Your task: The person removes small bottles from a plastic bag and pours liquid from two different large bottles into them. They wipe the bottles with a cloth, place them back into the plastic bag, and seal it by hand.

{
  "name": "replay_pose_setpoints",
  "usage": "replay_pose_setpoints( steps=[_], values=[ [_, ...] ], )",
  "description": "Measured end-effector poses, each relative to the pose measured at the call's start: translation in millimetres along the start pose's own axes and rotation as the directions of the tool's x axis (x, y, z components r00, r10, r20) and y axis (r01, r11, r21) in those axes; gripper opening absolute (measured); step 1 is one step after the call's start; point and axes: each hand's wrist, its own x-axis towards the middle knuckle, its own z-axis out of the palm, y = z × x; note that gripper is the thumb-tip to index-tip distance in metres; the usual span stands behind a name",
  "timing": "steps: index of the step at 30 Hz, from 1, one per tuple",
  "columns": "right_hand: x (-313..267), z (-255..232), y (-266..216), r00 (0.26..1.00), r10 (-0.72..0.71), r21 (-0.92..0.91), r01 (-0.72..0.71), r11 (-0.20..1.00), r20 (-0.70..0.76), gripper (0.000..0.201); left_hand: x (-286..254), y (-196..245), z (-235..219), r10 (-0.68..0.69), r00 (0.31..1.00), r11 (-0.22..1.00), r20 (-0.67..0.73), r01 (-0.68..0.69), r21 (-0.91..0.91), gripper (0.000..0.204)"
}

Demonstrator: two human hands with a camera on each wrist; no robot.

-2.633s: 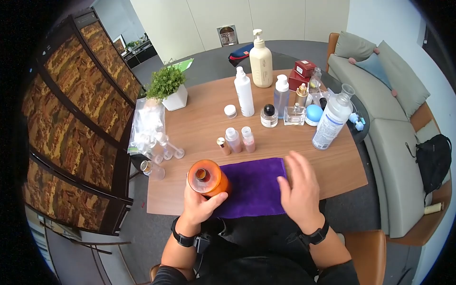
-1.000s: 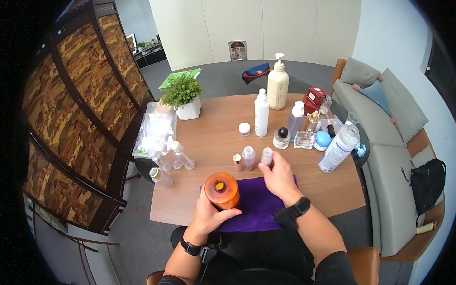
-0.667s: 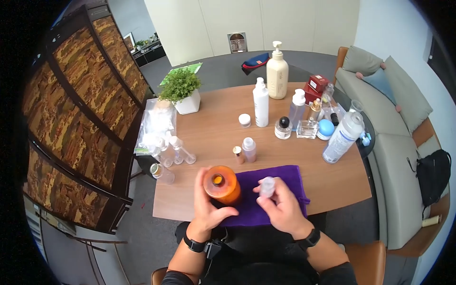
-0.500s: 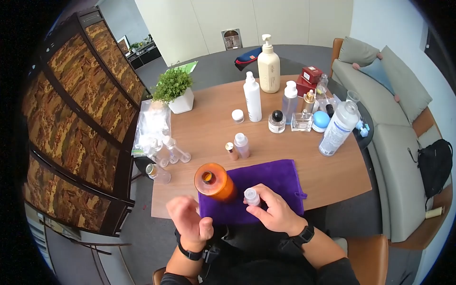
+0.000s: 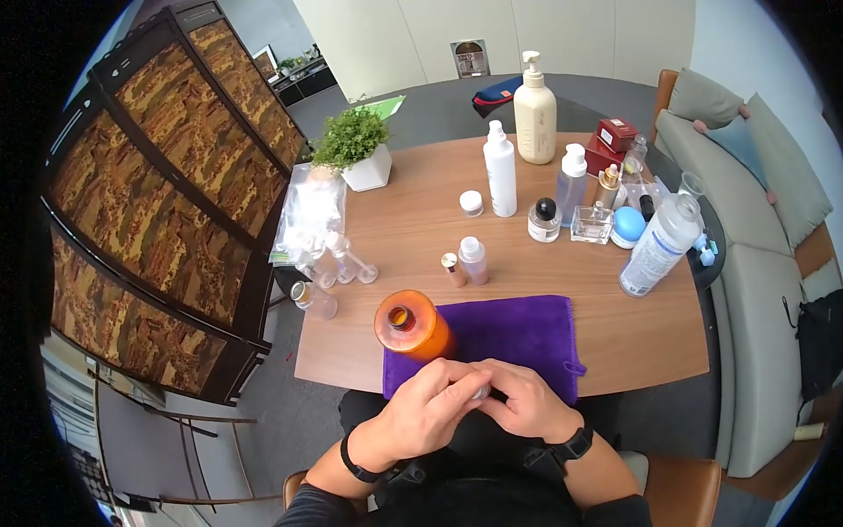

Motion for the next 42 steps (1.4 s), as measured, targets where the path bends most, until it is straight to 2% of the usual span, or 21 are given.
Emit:
replay_pose_setpoints(
  steps=[4,7,12,15,17,18,20,24,26,31,33,34,36,38,40,42],
  values=[
    [-2,-3,2,1.000,0.017,0.041,-0.016,0.999,-0.007,0.040,4,10,6,-0.056,0.998,0.998,-0.037,0.057,0.033,0.045],
    [-1,-1,0,0.999,0.029,0.027,-0.028,0.999,-0.046,0.039,4,13,12,-0.080,0.988,0.980,-0.131,0.102,0.172,0.039],
    [-4,5,6,0.995,0.018,0.005,-0.017,1.000,-0.100,0.042,7,15,8,-0.109,0.982,0.945,-0.153,0.150,0.291,0.048],
    [-1,-1,0,0.998,0.044,0.066,-0.041,0.997,-0.035,0.044,12,23,0,-0.133,0.987,0.952,-0.095,0.154,0.266,0.056],
    [-6,1,3,0.997,0.031,0.039,-0.028,0.999,-0.073,0.042,21,28,-5,-0.123,0.991,0.980,-0.048,0.129,0.152,0.063],
    [-6,2,5,0.994,0.021,0.006,-0.020,1.000,-0.110,0.041,16,24,-8,-0.075,0.996,0.988,0.038,0.069,0.141,0.068],
    [-2,-2,5,0.996,0.014,0.070,-0.008,0.998,-0.089,0.034,13,15,-14,-0.004,0.984,0.990,0.180,-0.021,0.139,0.059],
    [-3,-1,2,0.997,0.029,0.059,-0.025,0.998,-0.069,0.034,9,10,-2,0.008,0.999,0.994,0.053,-0.013,0.105,0.051],
    [-4,-2,2,0.997,0.040,0.058,-0.036,0.998,-0.065,0.034,6,19,3,-0.137,0.991,0.970,0.010,0.132,0.205,0.045],
    [-1,-3,1,0.997,0.042,0.060,-0.038,0.997,-0.064,0.034,12,25,-6,-0.175,0.984,0.958,-0.038,0.180,0.225,0.051],
    [-2,-3,2,0.997,0.026,0.056,-0.023,0.998,-0.069,0.034,19,26,-12,-0.058,0.997,0.988,-0.044,0.064,0.142,0.051],
    [-3,-2,3,0.997,0.012,0.055,-0.008,0.998,-0.072,0.035,17,22,-14,-0.058,0.997,0.989,-0.044,0.063,0.134,0.051],
    [-3,-2,6,0.997,0.041,0.076,-0.036,0.996,-0.065,0.034,10,9,-17,0.102,0.983,0.981,0.152,-0.125,0.146,0.048],
    [-2,-1,6,0.997,0.008,0.059,-0.004,0.998,-0.076,0.035,9,10,-15,0.102,0.982,0.985,0.159,-0.122,0.121,0.043],
    [-1,0,4,0.997,0.019,0.062,-0.014,0.998,-0.079,0.035,6,19,-11,-0.137,0.980,0.978,0.145,0.110,0.175,0.042],
    [0,-1,4,0.997,-0.018,0.055,0.023,0.998,-0.079,0.036,5,19,-10,-0.137,0.984,0.972,0.117,0.110,0.209,0.045]
  ],
)
